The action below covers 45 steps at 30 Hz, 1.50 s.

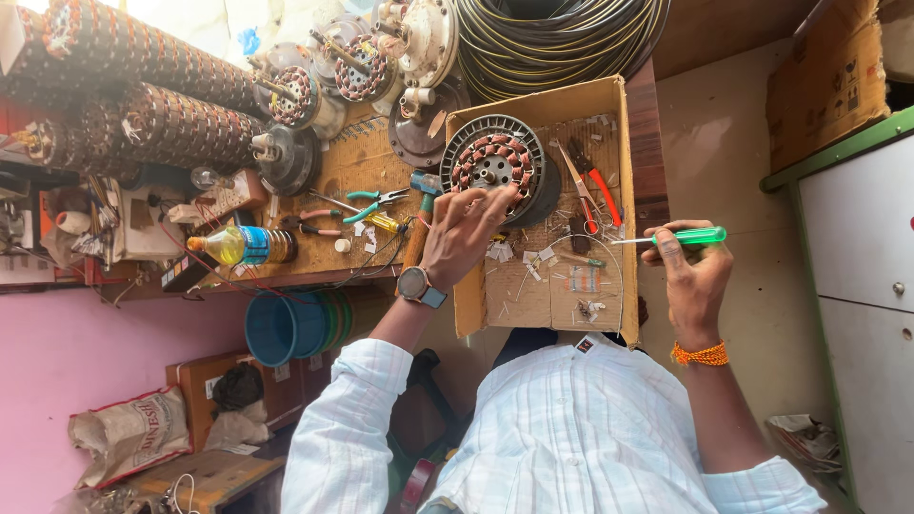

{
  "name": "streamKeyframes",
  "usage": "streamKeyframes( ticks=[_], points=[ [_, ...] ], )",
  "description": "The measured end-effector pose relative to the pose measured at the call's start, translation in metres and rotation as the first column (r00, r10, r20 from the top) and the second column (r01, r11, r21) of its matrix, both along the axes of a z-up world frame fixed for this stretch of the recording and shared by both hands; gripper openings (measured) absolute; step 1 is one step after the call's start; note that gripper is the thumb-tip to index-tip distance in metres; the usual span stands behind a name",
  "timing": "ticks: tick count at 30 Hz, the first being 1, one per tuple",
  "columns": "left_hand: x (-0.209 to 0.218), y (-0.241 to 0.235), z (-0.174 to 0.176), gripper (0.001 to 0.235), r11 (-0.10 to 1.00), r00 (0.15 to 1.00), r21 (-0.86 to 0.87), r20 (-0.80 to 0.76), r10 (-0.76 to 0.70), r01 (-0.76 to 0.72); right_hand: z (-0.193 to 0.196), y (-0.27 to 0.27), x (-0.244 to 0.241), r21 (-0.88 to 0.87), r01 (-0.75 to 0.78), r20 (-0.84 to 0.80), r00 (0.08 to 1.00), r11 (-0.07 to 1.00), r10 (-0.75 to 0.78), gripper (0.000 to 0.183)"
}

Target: The person pours a yellow liquid from a plastic bottle onto the copper windings of a motor stator placed in a cardboard box. Then, using a green-handled screwdriver, the person adjusts and presses the windings inside the stator slots.

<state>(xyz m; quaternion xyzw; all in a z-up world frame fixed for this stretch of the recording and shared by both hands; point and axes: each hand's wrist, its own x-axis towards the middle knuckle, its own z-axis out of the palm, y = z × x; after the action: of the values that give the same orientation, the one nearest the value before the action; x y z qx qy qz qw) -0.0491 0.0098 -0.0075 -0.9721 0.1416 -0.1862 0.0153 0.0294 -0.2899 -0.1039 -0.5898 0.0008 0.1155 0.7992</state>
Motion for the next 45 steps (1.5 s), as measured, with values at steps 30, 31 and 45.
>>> streamKeyframes(
  ticks=[30, 31, 45],
  points=[
    [0.015, 0.036, -0.001, 0.042, 0.975, 0.981, -0.208, -0.193, 0.032, -0.073, -0.003, -0.028, -0.001, -0.035, 0.079, 0.019, 0.997, 0.996, -0.078, 0.015],
    [0.017, 0.036, 0.000, 0.043, 0.977, 0.980, -0.202, -0.199, 0.028, -0.069, -0.004, -0.028, -0.002, -0.032, 0.081, 0.012, 0.997, 0.996, -0.081, 0.015],
    [0.000, 0.020, -0.013, 0.044, 0.995, 0.997, 0.065, 0.005, -0.074, 0.073, -0.008, -0.020, -0.010, -0.057, 0.090, -0.002, 0.996, 0.994, -0.090, 0.015]
  ],
)
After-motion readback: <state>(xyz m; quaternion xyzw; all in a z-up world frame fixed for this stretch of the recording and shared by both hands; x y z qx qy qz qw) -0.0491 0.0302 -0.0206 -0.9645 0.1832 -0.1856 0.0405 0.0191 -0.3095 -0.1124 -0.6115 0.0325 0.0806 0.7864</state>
